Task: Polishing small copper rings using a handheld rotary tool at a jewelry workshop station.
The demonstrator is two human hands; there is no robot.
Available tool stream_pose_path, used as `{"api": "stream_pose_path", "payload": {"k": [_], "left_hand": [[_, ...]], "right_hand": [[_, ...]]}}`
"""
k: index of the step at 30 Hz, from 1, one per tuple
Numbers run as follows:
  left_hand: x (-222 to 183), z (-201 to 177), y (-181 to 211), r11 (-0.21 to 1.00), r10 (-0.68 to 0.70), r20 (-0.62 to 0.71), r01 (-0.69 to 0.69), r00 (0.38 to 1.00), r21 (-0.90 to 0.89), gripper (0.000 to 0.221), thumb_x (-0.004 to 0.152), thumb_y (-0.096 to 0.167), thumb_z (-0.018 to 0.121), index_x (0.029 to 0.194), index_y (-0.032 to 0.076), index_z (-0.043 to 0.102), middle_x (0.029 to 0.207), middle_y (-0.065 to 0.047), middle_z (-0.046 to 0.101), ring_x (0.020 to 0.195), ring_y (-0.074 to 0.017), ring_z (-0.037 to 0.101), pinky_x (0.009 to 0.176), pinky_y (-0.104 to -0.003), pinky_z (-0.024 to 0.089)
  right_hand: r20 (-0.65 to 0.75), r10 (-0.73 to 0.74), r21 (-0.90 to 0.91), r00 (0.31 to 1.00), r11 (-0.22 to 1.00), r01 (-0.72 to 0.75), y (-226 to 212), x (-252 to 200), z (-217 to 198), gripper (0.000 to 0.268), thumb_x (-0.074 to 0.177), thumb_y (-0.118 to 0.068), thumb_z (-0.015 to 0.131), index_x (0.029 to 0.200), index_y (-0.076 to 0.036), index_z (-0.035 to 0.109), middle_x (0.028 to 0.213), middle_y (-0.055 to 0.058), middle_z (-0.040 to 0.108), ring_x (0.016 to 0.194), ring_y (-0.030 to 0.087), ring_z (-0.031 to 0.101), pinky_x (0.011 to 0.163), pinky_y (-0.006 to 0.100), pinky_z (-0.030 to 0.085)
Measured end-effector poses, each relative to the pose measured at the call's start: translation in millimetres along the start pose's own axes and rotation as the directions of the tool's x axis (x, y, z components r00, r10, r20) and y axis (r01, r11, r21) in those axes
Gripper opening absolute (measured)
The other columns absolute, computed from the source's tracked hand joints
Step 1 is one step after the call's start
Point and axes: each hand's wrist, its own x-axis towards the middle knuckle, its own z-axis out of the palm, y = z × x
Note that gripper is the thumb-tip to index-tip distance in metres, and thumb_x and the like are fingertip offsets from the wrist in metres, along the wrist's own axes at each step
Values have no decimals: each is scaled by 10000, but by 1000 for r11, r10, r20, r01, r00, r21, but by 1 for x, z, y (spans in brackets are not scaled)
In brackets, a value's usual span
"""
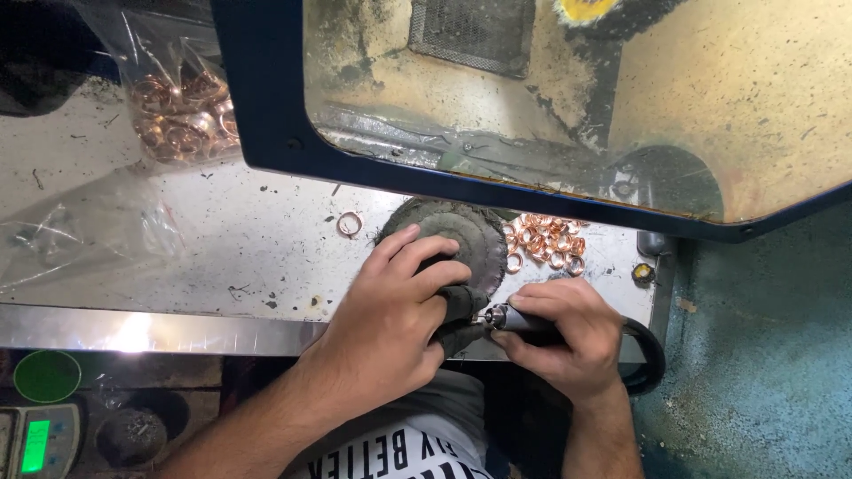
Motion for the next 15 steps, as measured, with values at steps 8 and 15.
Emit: {"api": "stream_pose_path", "payload": {"k": [8,15], "left_hand": [[0,-1,1,1000,-6,7,6,1000,-3,78,546,15,668,620,-11,667,1156,-59,646,1256,-348,552,1165,-609,362],[1,-3,2,1000,-16,6,16,1000,2,73,564,13,691,632,-13,689,1153,-57,649,1254,-339,552,1166,-610,369]], "right_hand": [[-26,-5,-24,1000,1000,4,0,-2,1,353,810,-268,867,1017,-47,684,974,113,748,865,262,742,795,389,573],[-49,-11,-65,999,998,8,-2,0,2,334,815,-293,846,971,-46,684,935,112,752,833,255,746,771,391,575]]}}
